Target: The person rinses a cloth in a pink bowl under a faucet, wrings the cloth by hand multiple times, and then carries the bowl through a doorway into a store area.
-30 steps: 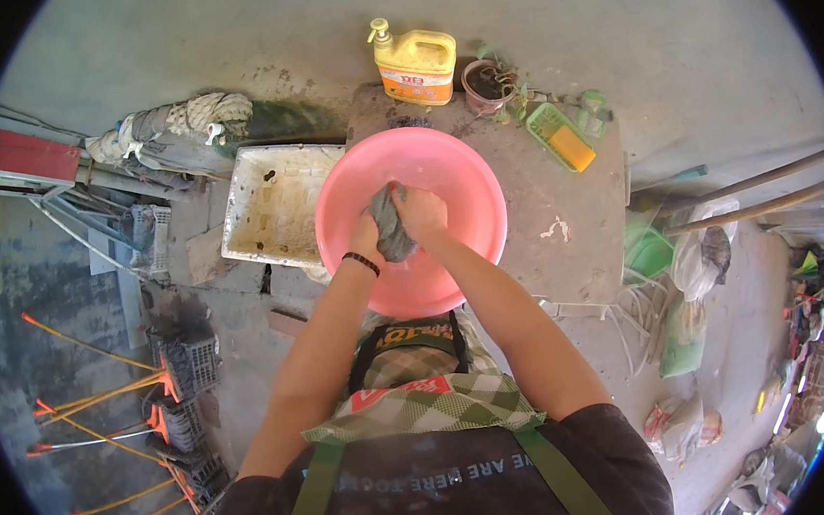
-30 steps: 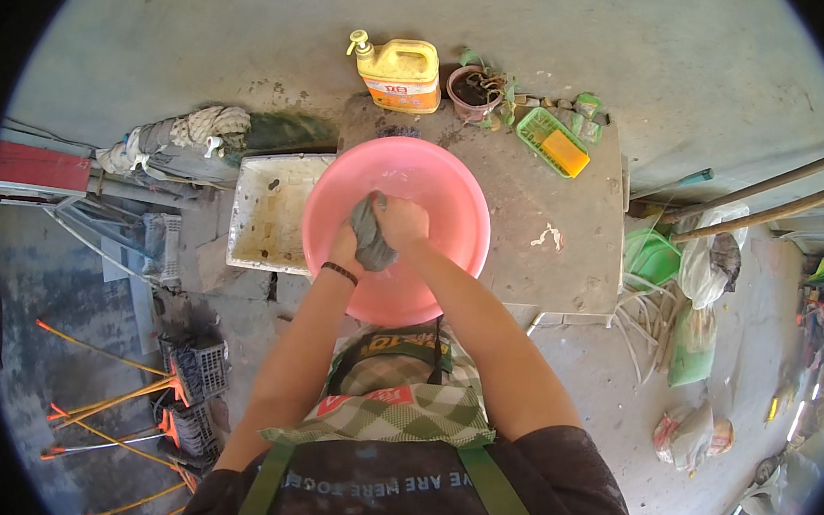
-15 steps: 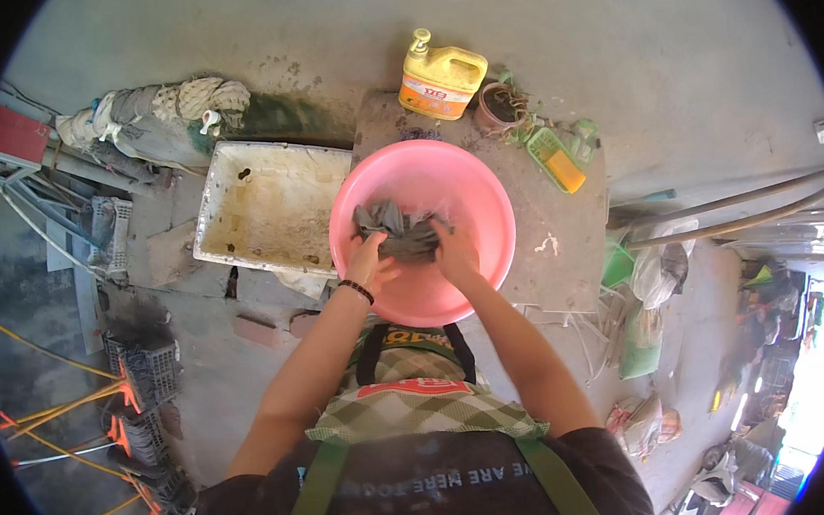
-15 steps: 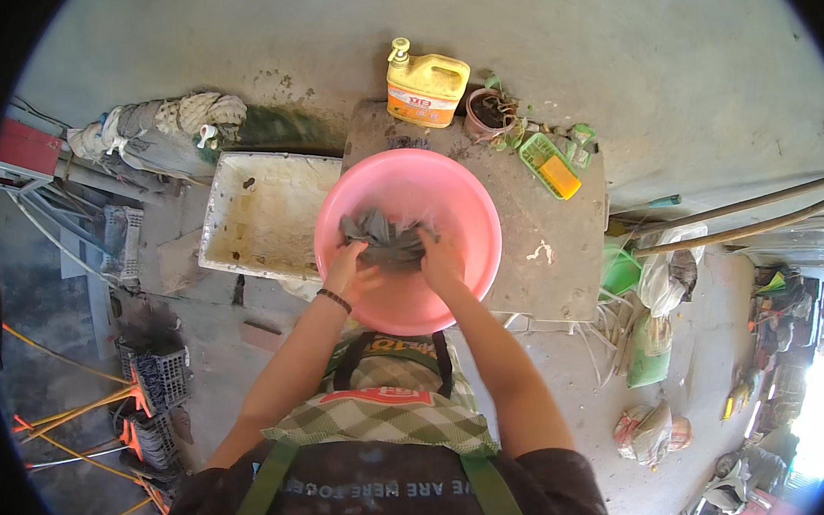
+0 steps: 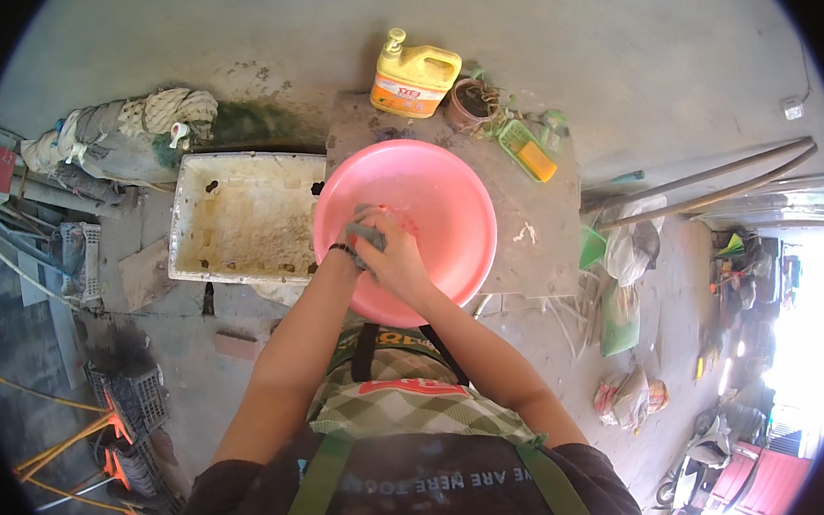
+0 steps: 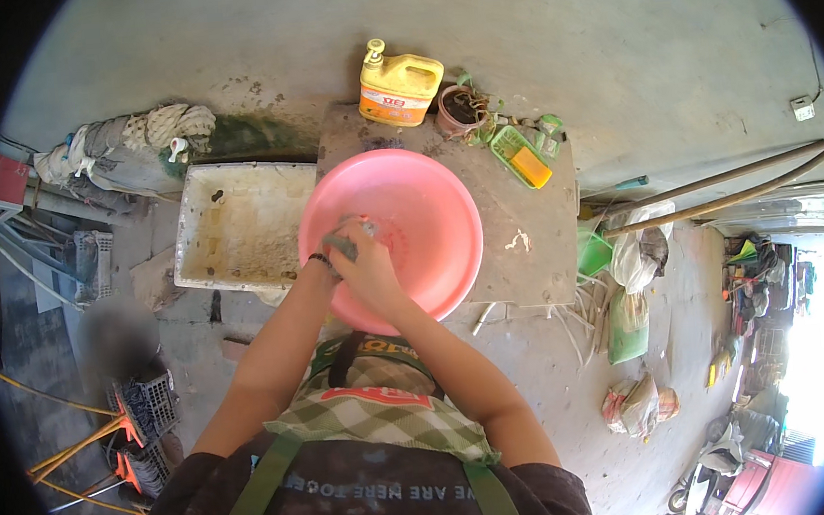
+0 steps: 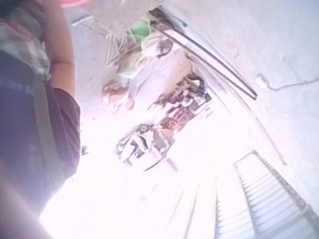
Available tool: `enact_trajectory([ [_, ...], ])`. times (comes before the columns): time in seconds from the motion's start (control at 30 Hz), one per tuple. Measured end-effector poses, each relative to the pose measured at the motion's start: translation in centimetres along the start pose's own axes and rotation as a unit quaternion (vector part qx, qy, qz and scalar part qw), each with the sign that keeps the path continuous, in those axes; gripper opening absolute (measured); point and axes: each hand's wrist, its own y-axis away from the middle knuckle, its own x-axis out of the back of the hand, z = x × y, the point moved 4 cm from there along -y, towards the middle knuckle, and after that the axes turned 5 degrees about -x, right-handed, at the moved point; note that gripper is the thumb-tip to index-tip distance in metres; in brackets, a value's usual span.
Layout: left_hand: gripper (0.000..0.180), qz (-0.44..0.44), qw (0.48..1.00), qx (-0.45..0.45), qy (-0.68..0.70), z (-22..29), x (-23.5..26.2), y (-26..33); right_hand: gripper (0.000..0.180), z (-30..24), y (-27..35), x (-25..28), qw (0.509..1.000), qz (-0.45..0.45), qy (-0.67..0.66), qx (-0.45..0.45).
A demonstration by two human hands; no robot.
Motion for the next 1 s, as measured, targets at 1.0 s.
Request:
enact_trajectory([
  [1.0,0.036,0.097,0.975,0.17,0.101,-5.7,-2.7,3.4,0.05,3.6,2.6,6.9,0.897,-0.233,0.373,0.056],
])
